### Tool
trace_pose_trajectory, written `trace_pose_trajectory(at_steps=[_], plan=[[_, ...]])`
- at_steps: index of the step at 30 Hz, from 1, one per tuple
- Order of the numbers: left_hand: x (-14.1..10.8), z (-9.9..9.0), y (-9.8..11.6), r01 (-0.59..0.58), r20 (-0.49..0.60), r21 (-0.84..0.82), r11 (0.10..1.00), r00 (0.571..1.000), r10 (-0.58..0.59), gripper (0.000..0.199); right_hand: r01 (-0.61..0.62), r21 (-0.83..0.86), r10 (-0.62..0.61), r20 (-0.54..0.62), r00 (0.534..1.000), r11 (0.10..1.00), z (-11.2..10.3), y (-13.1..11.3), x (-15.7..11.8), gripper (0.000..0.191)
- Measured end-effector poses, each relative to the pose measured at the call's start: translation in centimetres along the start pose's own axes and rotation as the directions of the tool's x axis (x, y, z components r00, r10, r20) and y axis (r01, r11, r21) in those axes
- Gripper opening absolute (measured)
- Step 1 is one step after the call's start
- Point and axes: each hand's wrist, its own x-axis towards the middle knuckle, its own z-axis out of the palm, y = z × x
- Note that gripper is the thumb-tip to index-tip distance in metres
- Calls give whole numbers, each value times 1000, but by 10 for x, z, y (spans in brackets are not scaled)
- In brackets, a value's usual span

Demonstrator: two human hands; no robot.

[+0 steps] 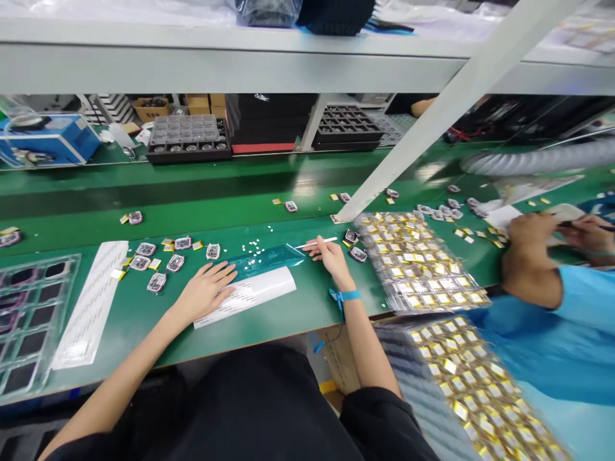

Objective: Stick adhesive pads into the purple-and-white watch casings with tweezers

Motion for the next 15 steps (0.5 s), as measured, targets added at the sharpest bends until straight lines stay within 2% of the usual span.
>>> trace_pose_trajectory(at_steps=[4, 9, 15], plan=[[12, 3, -1, 3, -12, 39, 999, 1000, -3, 49, -28, 36, 25, 70, 997, 999, 2, 6, 3, 64], [14, 4, 0, 0, -26, 17, 1000, 1000, 1, 48, -63, 48, 53, 179, 982, 997, 8, 17, 11, 35], [30, 6, -2, 1, -42, 24, 1000, 999, 0, 46, -8, 49, 1, 149, 989, 999, 25, 14, 34, 37]])
